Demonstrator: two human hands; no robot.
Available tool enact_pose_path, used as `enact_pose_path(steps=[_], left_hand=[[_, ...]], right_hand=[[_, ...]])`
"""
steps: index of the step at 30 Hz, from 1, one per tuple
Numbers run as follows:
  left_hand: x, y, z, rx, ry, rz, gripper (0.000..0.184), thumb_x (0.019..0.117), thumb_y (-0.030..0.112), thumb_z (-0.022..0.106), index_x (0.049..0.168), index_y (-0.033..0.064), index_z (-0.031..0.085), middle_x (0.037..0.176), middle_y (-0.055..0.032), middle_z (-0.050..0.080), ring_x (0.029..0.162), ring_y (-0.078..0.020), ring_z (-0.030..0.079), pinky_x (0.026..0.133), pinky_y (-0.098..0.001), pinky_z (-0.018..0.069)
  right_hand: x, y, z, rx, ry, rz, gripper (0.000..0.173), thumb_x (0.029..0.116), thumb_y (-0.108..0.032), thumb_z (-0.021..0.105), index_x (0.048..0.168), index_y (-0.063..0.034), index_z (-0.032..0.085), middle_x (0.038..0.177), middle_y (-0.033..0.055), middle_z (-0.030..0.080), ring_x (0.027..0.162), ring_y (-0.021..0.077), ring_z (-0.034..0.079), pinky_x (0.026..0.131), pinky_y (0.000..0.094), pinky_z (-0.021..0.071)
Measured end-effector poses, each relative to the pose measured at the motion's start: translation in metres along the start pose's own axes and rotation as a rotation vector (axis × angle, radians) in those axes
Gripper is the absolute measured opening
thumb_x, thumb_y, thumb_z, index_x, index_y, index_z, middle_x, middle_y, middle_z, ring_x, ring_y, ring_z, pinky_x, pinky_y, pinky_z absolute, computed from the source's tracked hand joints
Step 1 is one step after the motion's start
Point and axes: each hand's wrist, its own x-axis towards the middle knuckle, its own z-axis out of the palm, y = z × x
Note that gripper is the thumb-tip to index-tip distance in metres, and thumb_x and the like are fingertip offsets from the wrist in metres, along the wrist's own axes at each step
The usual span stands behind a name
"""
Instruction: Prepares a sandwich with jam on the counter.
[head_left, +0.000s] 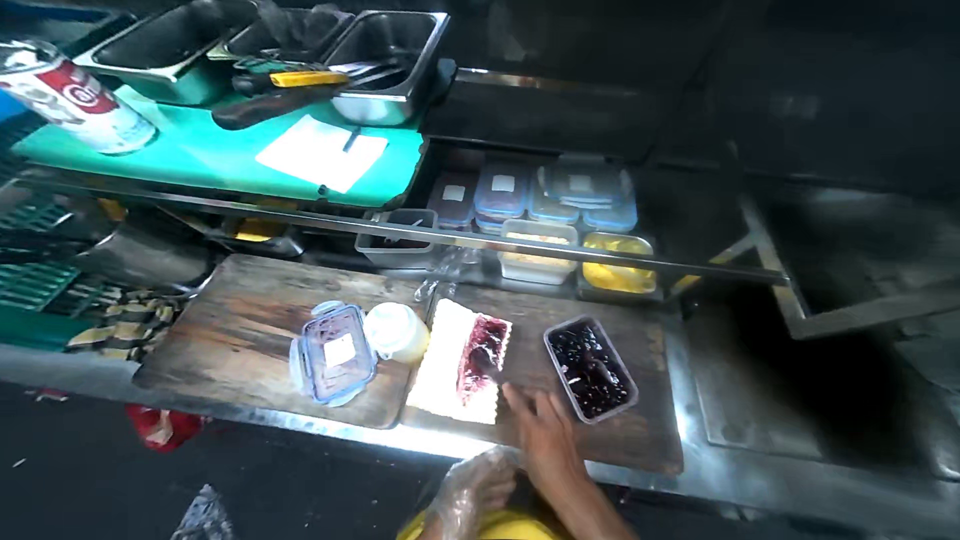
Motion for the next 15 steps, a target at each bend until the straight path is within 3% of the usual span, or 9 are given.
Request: enact_pose_path(steps=[2, 4, 8, 10, 12, 15], left_hand=[[-0.006, 0.002, -0.025, 0.053, -0.024, 0.023, 0.036, 0.1082, 0.025, 0.049, 0.127, -0.0015, 0.065, 0.119, -0.0174, 0.072, 0.108, -0.0290, 0.072, 0.096, -0.0442, 0.0590], [-0.008, 0.003, -0.046, 0.083, -0.035, 0.029, 0.034, 0.1068, 0.022, 0.053, 0.128, -0.0021, 0.064, 0.121, -0.0174, 0.072, 0.110, -0.0287, 0.071, 0.097, -0.0439, 0.0586], [0.002, -0.002, -0.080, 0.207, -0.090, -0.018, 0.030, 0.1047, 0.019, 0.057, 0.126, -0.0002, 0.066, 0.121, -0.0153, 0.071, 0.110, -0.0261, 0.071, 0.098, -0.0428, 0.0580], [0.010, -0.009, -0.095, 0.315, -0.140, 0.009, 0.028, 0.1018, 0.022, 0.062, 0.123, 0.0046, 0.069, 0.118, -0.0110, 0.073, 0.109, -0.0227, 0.071, 0.098, -0.0416, 0.0583], [0.013, -0.002, -0.107, 0.382, -0.141, 0.034, 0.030, 0.1007, 0.027, 0.065, 0.123, 0.0085, 0.071, 0.119, -0.0082, 0.074, 0.109, -0.0212, 0.071, 0.098, -0.0417, 0.0585], [0.008, 0.002, -0.114, 0.267, -0.003, 0.063, 0.028, 0.1006, 0.022, 0.064, 0.122, 0.0052, 0.070, 0.116, -0.0113, 0.074, 0.106, -0.0235, 0.072, 0.094, -0.0415, 0.0592]], right_hand=[[-0.044, -0.009, 0.005, -0.077, 0.076, -0.061, 0.049, 0.0902, -0.011, 0.066, 0.135, -0.0301, 0.069, 0.116, 0.0122, 0.071, 0.099, 0.0325, 0.070, 0.072, 0.0456, 0.0619], [-0.067, -0.021, -0.003, -0.026, 0.090, -0.018, 0.043, 0.0930, -0.011, 0.066, 0.132, -0.0301, 0.072, 0.119, 0.0105, 0.071, 0.097, 0.0301, 0.070, 0.069, 0.0437, 0.0610], [-0.002, -0.026, 0.014, -0.005, 0.272, 0.044, 0.042, 0.0929, -0.010, 0.059, 0.128, -0.0288, 0.074, 0.118, 0.0100, 0.072, 0.100, 0.0285, 0.070, 0.078, 0.0434, 0.0613], [0.005, -0.020, 0.027, -0.044, 0.237, 0.033, 0.043, 0.0930, -0.011, 0.060, 0.129, -0.0302, 0.073, 0.119, 0.0110, 0.071, 0.103, 0.0289, 0.069, 0.082, 0.0433, 0.0606], [-0.033, -0.032, 0.022, -0.074, 0.152, -0.007, 0.045, 0.0920, -0.013, 0.064, 0.132, -0.0307, 0.070, 0.118, 0.0131, 0.070, 0.100, 0.0309, 0.069, 0.075, 0.0448, 0.0616], [-0.074, -0.051, 0.010, 0.011, 0.083, 0.015, 0.044, 0.0929, -0.012, 0.065, 0.131, -0.0316, 0.072, 0.120, 0.0124, 0.069, 0.096, 0.0296, 0.068, 0.072, 0.0447, 0.0605]])
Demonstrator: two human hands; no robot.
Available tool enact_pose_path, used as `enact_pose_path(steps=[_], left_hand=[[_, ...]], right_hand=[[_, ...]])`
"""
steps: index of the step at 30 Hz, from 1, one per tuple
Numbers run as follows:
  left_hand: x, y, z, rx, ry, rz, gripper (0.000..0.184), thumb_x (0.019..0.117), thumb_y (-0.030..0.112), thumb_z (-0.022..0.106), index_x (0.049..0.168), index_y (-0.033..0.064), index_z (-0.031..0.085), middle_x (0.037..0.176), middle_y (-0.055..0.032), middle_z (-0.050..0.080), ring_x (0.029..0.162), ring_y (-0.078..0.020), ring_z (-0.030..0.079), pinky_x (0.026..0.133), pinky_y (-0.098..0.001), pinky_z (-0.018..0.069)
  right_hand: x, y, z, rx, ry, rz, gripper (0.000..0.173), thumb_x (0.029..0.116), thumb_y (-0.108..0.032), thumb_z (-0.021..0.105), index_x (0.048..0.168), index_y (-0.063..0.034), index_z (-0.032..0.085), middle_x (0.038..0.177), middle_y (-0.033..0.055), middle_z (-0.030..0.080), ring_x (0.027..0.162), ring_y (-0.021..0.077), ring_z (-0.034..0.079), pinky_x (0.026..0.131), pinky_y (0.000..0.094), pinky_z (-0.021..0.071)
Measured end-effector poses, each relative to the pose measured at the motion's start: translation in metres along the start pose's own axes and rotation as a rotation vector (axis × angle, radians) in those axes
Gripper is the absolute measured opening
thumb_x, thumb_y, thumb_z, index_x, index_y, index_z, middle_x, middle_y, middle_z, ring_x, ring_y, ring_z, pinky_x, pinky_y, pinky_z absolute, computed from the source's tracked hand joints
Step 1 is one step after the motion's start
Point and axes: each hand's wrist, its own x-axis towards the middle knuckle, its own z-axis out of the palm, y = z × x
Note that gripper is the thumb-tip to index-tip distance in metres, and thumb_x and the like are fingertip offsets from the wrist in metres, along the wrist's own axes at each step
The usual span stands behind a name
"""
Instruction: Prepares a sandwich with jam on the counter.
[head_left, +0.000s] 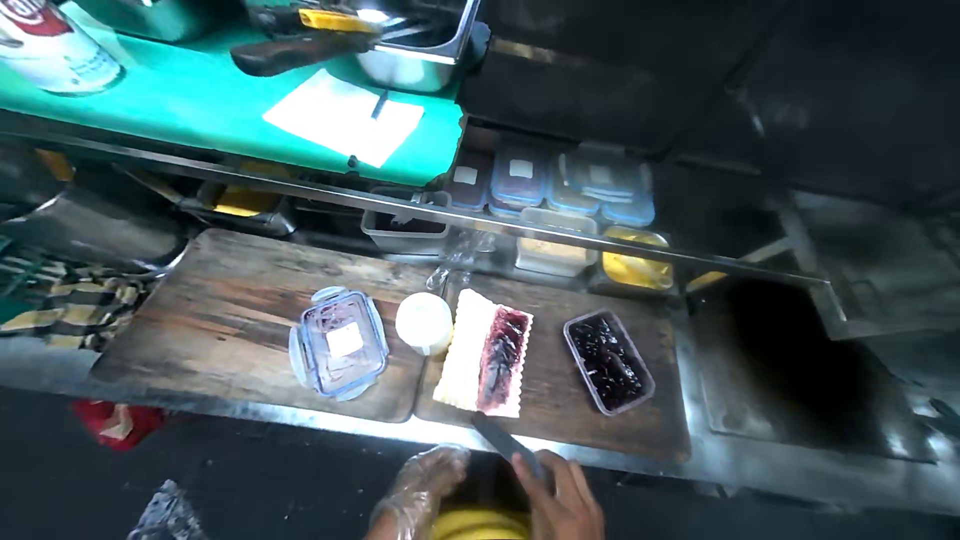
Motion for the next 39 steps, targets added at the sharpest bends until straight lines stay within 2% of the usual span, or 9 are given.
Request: enact_pose_path(steps=[5, 10, 15, 20, 25, 30, 32, 36, 39], left_hand=[[-0.019, -0.024, -0.001, 0.083, 0.068, 0.016, 0.025, 0.1011, 0.020, 0.061, 0.119, 0.0047, 0.070, 0.113, -0.0105, 0.073, 0.104, -0.0213, 0.070, 0.093, -0.0415, 0.0576], [-0.051, -0.046, 0.007, -0.019, 0.207, 0.108, 0.025, 0.1004, 0.017, 0.060, 0.118, 0.0021, 0.069, 0.112, -0.0127, 0.073, 0.100, -0.0225, 0.070, 0.090, -0.0412, 0.0584], [-0.072, -0.076, 0.016, 0.119, 0.238, 0.074, 0.029, 0.1025, 0.022, 0.060, 0.124, 0.0054, 0.068, 0.119, -0.0115, 0.071, 0.108, -0.0226, 0.069, 0.096, -0.0432, 0.0568], [-0.100, -0.099, 0.004, 0.080, 0.379, 0.175, 0.033, 0.1021, 0.024, 0.059, 0.126, 0.0043, 0.068, 0.121, -0.0134, 0.072, 0.112, -0.0248, 0.069, 0.098, -0.0457, 0.0563], [-0.103, -0.146, -0.021, 0.108, 0.454, 0.060, 0.033, 0.1043, 0.022, 0.057, 0.128, 0.0006, 0.066, 0.122, -0.0178, 0.070, 0.111, -0.0282, 0.069, 0.099, -0.0474, 0.0554], [-0.098, -0.149, -0.041, 0.024, 0.485, 0.088, 0.036, 0.1049, 0.021, 0.055, 0.130, -0.0037, 0.062, 0.125, -0.0211, 0.068, 0.112, -0.0297, 0.068, 0.099, -0.0477, 0.0552], [-0.090, -0.150, -0.045, -0.022, 0.480, 0.046, 0.035, 0.1057, 0.019, 0.054, 0.130, -0.0045, 0.061, 0.124, -0.0218, 0.067, 0.110, -0.0300, 0.068, 0.097, -0.0475, 0.0556], [-0.084, -0.110, -0.057, 0.448, 0.376, 0.096, 0.037, 0.1051, 0.026, 0.055, 0.130, 0.0008, 0.066, 0.126, -0.0184, 0.069, 0.118, -0.0294, 0.066, 0.106, -0.0496, 0.0497], [-0.067, -0.088, -0.067, 0.251, 0.428, 0.086, 0.037, 0.1050, 0.025, 0.056, 0.131, -0.0003, 0.065, 0.125, -0.0195, 0.069, 0.115, -0.0289, 0.067, 0.102, -0.0483, 0.0524]], right_hand=[[0.057, 0.031, 0.028, 0.034, 0.164, 0.011, 0.042, 0.0930, -0.009, 0.059, 0.127, -0.0281, 0.075, 0.122, 0.0125, 0.070, 0.110, 0.0306, 0.067, 0.089, 0.0457, 0.0590], [-0.020, 0.035, 0.005, -0.078, 0.177, -0.026, 0.047, 0.0880, -0.009, 0.062, 0.127, -0.0318, 0.074, 0.120, 0.0137, 0.070, 0.101, 0.0334, 0.069, 0.072, 0.0474, 0.0600], [0.039, 0.033, 0.017, 0.037, 0.000, 0.024, 0.047, 0.0957, -0.010, 0.054, 0.134, -0.0323, 0.070, 0.134, 0.0118, 0.064, 0.126, 0.0311, 0.059, 0.102, 0.0481, 0.0524], [-0.011, 0.042, 0.017, -0.049, 0.198, -0.081, 0.045, 0.0903, -0.011, 0.061, 0.127, -0.0332, 0.073, 0.120, 0.0121, 0.070, 0.107, 0.0330, 0.068, 0.080, 0.0482, 0.0591], [0.020, 0.052, 0.032, -0.092, 0.099, -0.160, 0.051, 0.0907, -0.011, 0.060, 0.134, -0.0368, 0.069, 0.130, 0.0105, 0.067, 0.118, 0.0333, 0.063, 0.092, 0.0533, 0.0540], [0.010, 0.078, 0.017, -0.147, 0.291, -0.199, 0.044, 0.0896, -0.013, 0.059, 0.125, -0.0348, 0.074, 0.119, 0.0126, 0.071, 0.105, 0.0358, 0.067, 0.083, 0.0560, 0.0527], [0.048, 0.077, 0.015, -0.182, 0.215, -0.200, 0.042, 0.0912, -0.012, 0.060, 0.123, -0.0345, 0.075, 0.121, 0.0128, 0.071, 0.107, 0.0359, 0.066, 0.086, 0.0567, 0.0515], [0.058, 0.080, -0.009, -0.109, -0.107, 0.002, 0.051, 0.0945, -0.013, 0.053, 0.135, -0.0410, 0.067, 0.136, 0.0098, 0.064, 0.127, 0.0342, 0.057, 0.100, 0.0588, 0.0467], [0.050, 0.066, -0.029, 0.076, -0.061, 0.131, 0.043, 0.0951, -0.012, 0.054, 0.127, -0.0330, 0.074, 0.129, 0.0081, 0.067, 0.122, 0.0296, 0.060, 0.102, 0.0516, 0.0502]])
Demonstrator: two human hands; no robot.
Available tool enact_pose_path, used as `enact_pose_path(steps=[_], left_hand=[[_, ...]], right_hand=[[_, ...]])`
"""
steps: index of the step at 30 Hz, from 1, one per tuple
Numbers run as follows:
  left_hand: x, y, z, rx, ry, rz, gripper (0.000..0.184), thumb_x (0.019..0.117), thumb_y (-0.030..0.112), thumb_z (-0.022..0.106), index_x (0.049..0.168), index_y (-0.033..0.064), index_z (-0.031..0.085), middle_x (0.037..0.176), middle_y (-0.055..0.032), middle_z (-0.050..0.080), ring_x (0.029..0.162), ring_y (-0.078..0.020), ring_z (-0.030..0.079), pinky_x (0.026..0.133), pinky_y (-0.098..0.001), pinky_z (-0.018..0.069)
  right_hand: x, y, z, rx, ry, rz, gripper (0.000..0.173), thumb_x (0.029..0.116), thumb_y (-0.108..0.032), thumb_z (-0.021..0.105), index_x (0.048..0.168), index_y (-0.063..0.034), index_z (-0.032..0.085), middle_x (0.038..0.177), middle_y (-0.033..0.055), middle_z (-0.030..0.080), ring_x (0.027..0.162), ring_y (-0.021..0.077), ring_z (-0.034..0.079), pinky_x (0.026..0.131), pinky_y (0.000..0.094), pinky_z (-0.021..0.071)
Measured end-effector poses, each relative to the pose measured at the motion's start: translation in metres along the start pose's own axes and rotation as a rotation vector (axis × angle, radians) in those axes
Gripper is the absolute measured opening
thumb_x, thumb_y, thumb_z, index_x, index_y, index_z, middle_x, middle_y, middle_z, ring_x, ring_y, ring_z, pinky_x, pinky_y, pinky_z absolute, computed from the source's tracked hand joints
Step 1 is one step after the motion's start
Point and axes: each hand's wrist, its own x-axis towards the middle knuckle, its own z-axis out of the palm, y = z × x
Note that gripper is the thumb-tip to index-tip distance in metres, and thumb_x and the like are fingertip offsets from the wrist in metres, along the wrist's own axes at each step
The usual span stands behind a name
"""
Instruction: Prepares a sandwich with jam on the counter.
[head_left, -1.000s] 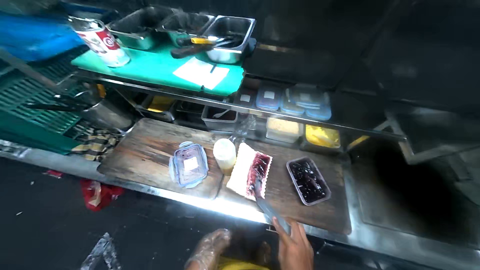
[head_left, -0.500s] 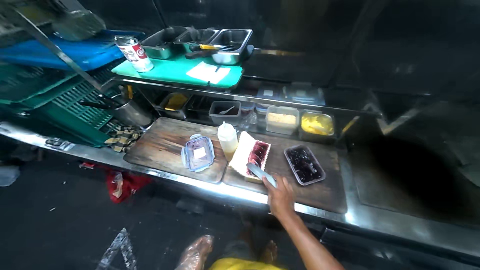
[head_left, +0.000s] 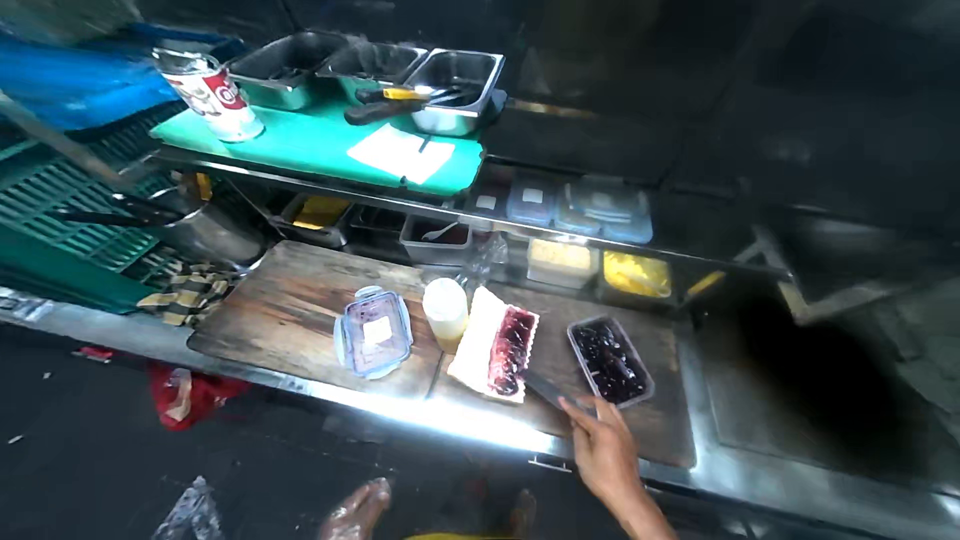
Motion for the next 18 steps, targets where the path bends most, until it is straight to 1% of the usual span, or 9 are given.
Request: enact_pose_path(steps=[2, 4, 7, 9, 11, 13, 14, 15, 18], left_hand=[[0.019, 0.003, 0.001, -0.115, -0.013, -0.065, 0.036, 0.1053, 0.024, 0.055, 0.130, -0.0011, 0.064, 0.124, -0.0200, 0.069, 0.112, -0.0294, 0.068, 0.099, -0.0481, 0.0546], [0.033, 0.013, 0.002, -0.068, -0.078, -0.062, 0.034, 0.1040, 0.024, 0.058, 0.127, 0.0001, 0.066, 0.121, -0.0175, 0.069, 0.111, -0.0268, 0.067, 0.099, -0.0475, 0.0540], [0.055, 0.032, -0.003, 0.035, -0.149, -0.025, 0.033, 0.1029, 0.026, 0.060, 0.125, 0.0030, 0.069, 0.117, -0.0145, 0.071, 0.108, -0.0234, 0.067, 0.098, -0.0463, 0.0529], [0.068, 0.037, -0.002, -0.069, -0.141, -0.062, 0.031, 0.1023, 0.023, 0.061, 0.124, 0.0016, 0.068, 0.115, -0.0144, 0.070, 0.104, -0.0224, 0.067, 0.093, -0.0443, 0.0549], [0.079, 0.040, -0.001, -0.064, -0.167, -0.095, 0.031, 0.1028, 0.022, 0.060, 0.124, 0.0012, 0.068, 0.116, -0.0152, 0.070, 0.106, -0.0239, 0.067, 0.095, -0.0455, 0.0554], [0.084, 0.042, -0.003, 0.069, -0.240, -0.090, 0.032, 0.1032, 0.026, 0.060, 0.126, 0.0046, 0.069, 0.121, -0.0137, 0.071, 0.113, -0.0237, 0.067, 0.101, -0.0463, 0.0534], [0.086, 0.045, -0.005, 0.138, -0.277, -0.077, 0.034, 0.1034, 0.029, 0.059, 0.127, 0.0062, 0.069, 0.124, -0.0132, 0.070, 0.116, -0.0239, 0.066, 0.104, -0.0472, 0.0513], [0.086, 0.049, -0.008, 0.179, -0.291, -0.062, 0.036, 0.1033, 0.031, 0.059, 0.128, 0.0064, 0.069, 0.124, -0.0137, 0.070, 0.117, -0.0249, 0.065, 0.105, -0.0484, 0.0503], [0.081, 0.052, -0.019, 0.089, -0.210, -0.084, 0.036, 0.1023, 0.028, 0.061, 0.127, 0.0033, 0.068, 0.120, -0.0150, 0.070, 0.111, -0.0241, 0.067, 0.100, -0.0467, 0.0527]], right_hand=[[0.029, -0.012, 0.003, 0.142, -0.020, 0.126, 0.037, 0.1000, -0.014, 0.055, 0.129, -0.0274, 0.073, 0.130, 0.0073, 0.067, 0.124, 0.0242, 0.060, 0.107, 0.0447, 0.0498], [0.053, -0.015, 0.016, 0.155, -0.087, 0.171, 0.037, 0.1008, -0.016, 0.055, 0.131, -0.0285, 0.072, 0.132, 0.0072, 0.066, 0.125, 0.0221, 0.060, 0.108, 0.0432, 0.0493], [0.006, -0.030, 0.017, 0.071, -0.175, 0.084, 0.041, 0.0971, -0.014, 0.056, 0.132, -0.0288, 0.072, 0.127, 0.0134, 0.067, 0.118, 0.0294, 0.063, 0.099, 0.0491, 0.0537], [-0.032, -0.039, 0.012, 0.149, -0.155, 0.099, 0.038, 0.0949, -0.010, 0.061, 0.126, -0.0265, 0.075, 0.123, 0.0109, 0.069, 0.114, 0.0268, 0.065, 0.095, 0.0469, 0.0571], [-0.032, -0.031, 0.016, 0.171, -0.076, -0.008, 0.041, 0.0940, -0.008, 0.062, 0.125, -0.0305, 0.076, 0.124, 0.0063, 0.069, 0.115, 0.0229, 0.064, 0.097, 0.0442, 0.0566], [0.010, -0.008, 0.016, -0.062, -0.014, -0.316, 0.046, 0.0937, -0.013, 0.060, 0.131, -0.0386, 0.070, 0.126, 0.0064, 0.069, 0.113, 0.0282, 0.065, 0.093, 0.0513, 0.0544], [0.040, 0.003, 0.010, -0.186, -0.034, -0.437, 0.048, 0.0934, -0.014, 0.061, 0.133, -0.0396, 0.067, 0.127, 0.0074, 0.070, 0.112, 0.0313, 0.066, 0.093, 0.0559, 0.0529], [0.074, 0.014, 0.001, -0.260, -0.072, -0.514, 0.051, 0.0919, -0.010, 0.063, 0.134, -0.0386, 0.067, 0.127, 0.0085, 0.070, 0.113, 0.0330, 0.066, 0.095, 0.0582, 0.0516], [0.158, 0.046, -0.022, -0.285, -0.124, -0.570, 0.048, 0.0902, -0.003, 0.067, 0.129, -0.0306, 0.072, 0.126, 0.0078, 0.070, 0.121, 0.0299, 0.063, 0.106, 0.0521, 0.0500]])
